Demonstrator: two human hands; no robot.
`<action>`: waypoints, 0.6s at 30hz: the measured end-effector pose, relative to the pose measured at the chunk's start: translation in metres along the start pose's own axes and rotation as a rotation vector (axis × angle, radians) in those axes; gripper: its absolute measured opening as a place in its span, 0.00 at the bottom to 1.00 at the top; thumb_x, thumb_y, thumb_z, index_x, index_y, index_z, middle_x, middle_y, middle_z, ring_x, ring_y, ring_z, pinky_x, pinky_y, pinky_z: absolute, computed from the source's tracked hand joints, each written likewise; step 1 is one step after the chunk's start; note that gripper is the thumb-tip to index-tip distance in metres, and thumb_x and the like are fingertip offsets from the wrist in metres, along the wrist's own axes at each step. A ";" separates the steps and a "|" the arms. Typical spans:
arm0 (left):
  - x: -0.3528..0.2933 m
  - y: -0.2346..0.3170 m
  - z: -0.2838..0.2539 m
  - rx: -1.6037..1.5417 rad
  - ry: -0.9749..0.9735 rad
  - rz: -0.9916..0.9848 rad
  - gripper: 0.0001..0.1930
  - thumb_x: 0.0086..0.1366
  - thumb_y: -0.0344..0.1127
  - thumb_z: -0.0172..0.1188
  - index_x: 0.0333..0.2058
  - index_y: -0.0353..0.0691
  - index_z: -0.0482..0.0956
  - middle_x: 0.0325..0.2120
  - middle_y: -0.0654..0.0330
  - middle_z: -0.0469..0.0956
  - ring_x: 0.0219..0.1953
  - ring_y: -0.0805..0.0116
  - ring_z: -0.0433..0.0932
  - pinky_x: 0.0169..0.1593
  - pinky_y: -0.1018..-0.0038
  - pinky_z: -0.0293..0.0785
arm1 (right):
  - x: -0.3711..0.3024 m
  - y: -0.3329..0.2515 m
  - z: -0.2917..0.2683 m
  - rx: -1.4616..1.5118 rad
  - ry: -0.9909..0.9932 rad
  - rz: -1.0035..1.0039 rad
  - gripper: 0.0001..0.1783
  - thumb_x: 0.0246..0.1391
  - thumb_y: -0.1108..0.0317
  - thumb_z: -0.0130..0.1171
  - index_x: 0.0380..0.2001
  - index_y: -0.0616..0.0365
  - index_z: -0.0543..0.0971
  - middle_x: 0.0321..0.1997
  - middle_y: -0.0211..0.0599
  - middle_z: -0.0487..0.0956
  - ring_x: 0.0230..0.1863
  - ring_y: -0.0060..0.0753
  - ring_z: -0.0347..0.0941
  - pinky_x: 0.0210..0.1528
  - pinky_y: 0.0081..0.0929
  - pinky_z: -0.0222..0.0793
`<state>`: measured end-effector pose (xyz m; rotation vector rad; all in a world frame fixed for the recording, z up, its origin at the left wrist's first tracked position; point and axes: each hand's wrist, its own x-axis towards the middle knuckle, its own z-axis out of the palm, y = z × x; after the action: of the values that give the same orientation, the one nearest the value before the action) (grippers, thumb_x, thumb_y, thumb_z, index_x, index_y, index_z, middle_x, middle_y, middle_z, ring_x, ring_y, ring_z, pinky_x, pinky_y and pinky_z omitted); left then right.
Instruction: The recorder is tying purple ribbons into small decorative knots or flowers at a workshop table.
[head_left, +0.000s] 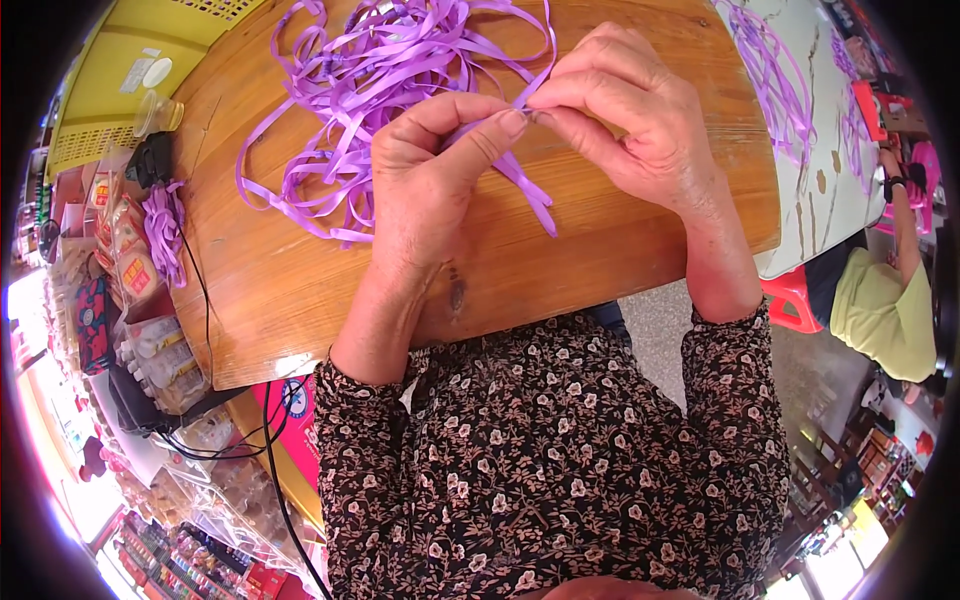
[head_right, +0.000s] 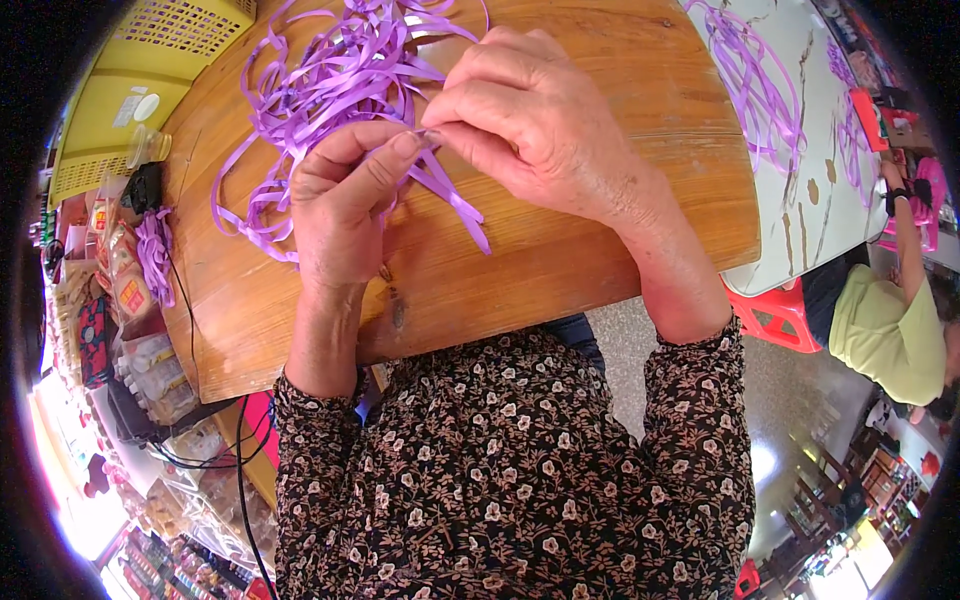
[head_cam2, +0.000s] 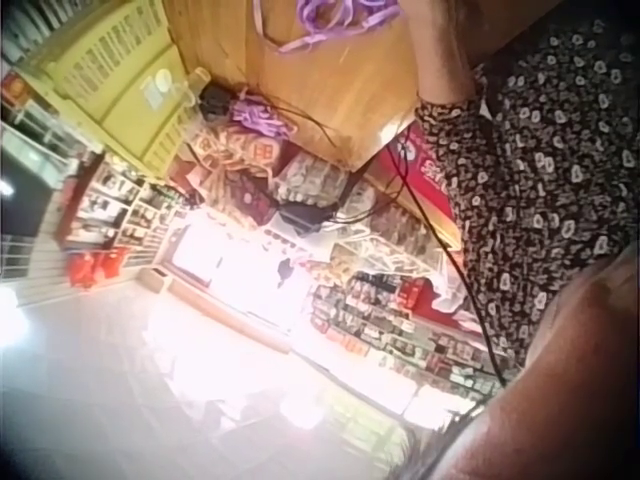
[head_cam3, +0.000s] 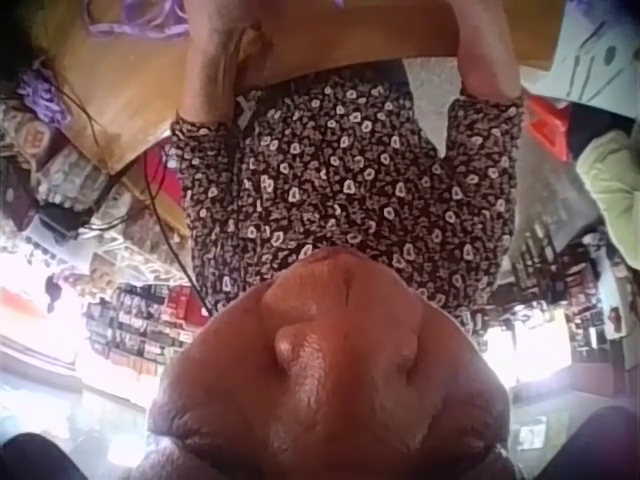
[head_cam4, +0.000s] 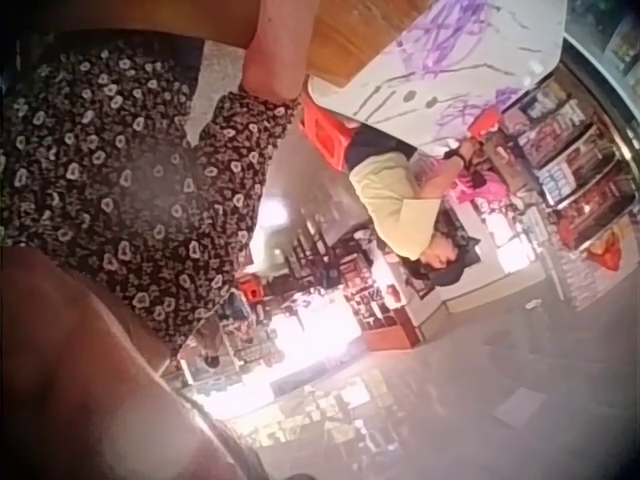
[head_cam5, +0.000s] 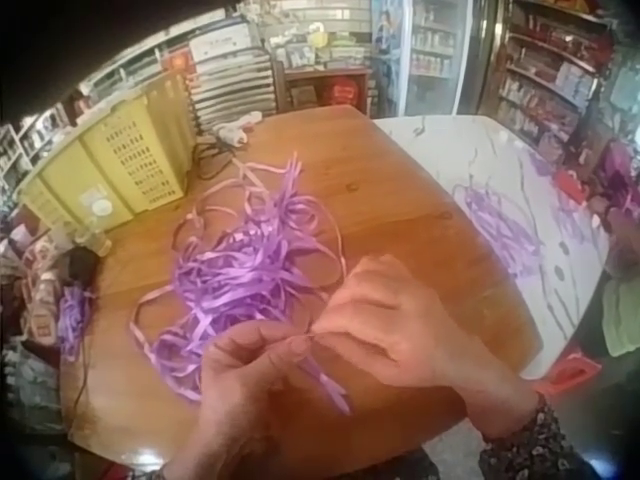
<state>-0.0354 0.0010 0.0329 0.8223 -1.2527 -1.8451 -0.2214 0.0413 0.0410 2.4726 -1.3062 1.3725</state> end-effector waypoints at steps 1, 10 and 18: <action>0.000 0.001 -0.002 0.043 0.026 0.001 0.03 0.56 0.26 0.62 0.31 0.35 0.80 0.20 0.69 0.76 0.20 0.86 0.66 0.22 0.87 0.56 | 0.000 0.000 -0.002 -0.065 -0.034 0.018 0.15 0.36 0.76 0.67 0.34 0.57 0.81 0.28 0.30 0.76 0.31 0.31 0.71 0.32 0.24 0.66; 0.007 0.008 -0.022 -0.162 0.055 0.119 0.04 0.54 0.23 0.62 0.30 0.34 0.80 0.16 0.70 0.73 0.16 0.87 0.60 0.20 0.87 0.51 | 0.020 -0.014 -0.030 -0.014 0.108 0.271 0.08 0.37 0.81 0.63 0.25 0.60 0.79 0.25 0.35 0.77 0.27 0.34 0.72 0.30 0.25 0.66; 0.002 0.007 -0.012 -0.108 0.049 0.042 0.03 0.55 0.26 0.63 0.30 0.35 0.80 0.21 0.68 0.77 0.19 0.87 0.65 0.22 0.88 0.54 | 0.005 0.001 -0.010 0.157 0.012 0.145 0.18 0.37 0.75 0.68 0.37 0.57 0.80 0.32 0.32 0.78 0.34 0.31 0.73 0.37 0.24 0.68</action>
<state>-0.0253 -0.0080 0.0356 0.7729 -1.1215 -1.8311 -0.2275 0.0419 0.0501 2.5055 -1.4546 1.5762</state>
